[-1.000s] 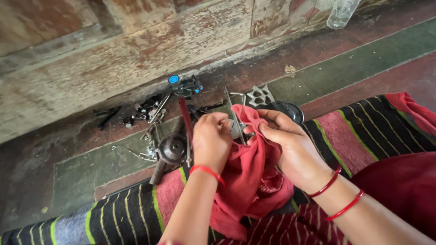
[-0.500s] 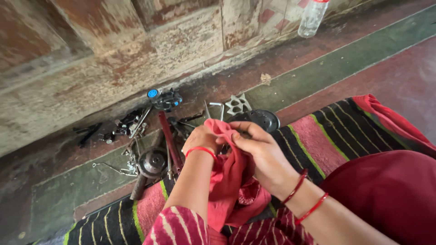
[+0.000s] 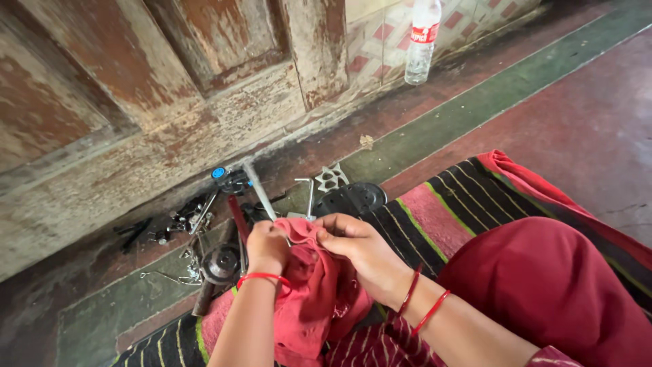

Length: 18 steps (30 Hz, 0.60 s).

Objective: The person sits on a mat and wipes various metal tools with a red cloth. They handle a socket, a hammer, a screwdriver, and a long metal rod, cleaning each one individually before placing it back on the floor.

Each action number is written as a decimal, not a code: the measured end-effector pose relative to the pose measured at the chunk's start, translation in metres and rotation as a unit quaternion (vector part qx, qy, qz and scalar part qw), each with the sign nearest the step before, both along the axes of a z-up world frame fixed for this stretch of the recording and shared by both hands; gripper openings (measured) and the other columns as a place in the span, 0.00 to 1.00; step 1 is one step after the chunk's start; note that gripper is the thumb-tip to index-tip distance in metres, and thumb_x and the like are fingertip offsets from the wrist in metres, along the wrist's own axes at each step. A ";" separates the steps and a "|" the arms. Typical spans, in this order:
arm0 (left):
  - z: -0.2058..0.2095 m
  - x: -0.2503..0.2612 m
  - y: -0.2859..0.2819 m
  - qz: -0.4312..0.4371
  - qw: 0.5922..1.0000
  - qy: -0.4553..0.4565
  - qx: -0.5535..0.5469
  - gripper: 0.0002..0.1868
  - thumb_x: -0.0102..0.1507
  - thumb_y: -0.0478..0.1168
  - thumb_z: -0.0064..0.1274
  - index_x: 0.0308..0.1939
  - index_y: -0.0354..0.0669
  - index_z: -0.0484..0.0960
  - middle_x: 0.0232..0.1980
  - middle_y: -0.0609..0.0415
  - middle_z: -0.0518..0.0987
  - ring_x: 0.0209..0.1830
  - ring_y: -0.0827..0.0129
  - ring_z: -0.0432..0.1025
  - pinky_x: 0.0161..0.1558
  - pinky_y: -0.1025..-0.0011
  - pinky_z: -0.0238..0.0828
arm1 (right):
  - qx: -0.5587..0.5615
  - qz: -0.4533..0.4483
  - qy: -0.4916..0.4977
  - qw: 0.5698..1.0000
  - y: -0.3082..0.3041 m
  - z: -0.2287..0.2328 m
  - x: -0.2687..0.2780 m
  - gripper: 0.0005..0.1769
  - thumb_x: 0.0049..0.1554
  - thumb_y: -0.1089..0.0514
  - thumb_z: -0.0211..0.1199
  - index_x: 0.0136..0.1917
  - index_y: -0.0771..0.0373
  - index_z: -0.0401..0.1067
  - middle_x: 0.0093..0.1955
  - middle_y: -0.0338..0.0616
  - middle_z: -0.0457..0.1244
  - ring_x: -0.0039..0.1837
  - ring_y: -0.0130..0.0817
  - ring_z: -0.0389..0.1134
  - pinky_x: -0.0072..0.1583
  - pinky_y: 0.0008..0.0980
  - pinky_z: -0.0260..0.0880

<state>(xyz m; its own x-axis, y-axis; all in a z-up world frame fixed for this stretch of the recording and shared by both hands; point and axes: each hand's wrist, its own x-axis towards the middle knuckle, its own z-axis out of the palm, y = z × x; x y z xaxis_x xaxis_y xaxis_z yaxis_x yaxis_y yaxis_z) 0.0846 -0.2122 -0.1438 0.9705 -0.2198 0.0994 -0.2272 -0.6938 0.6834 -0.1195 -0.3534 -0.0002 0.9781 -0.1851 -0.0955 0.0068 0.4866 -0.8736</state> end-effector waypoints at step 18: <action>0.139 -0.151 0.095 0.034 0.926 0.158 -0.341 0.15 0.71 0.44 0.46 0.44 0.36 0.82 0.22 0.60 0.68 0.16 0.79 0.57 0.18 0.75 0.49 | 0.097 -0.074 -0.032 0.992 0.011 0.043 -0.025 0.11 0.62 0.63 0.60 0.57 0.68 0.71 0.54 0.45 0.68 0.55 0.29 0.71 0.57 0.27 0.71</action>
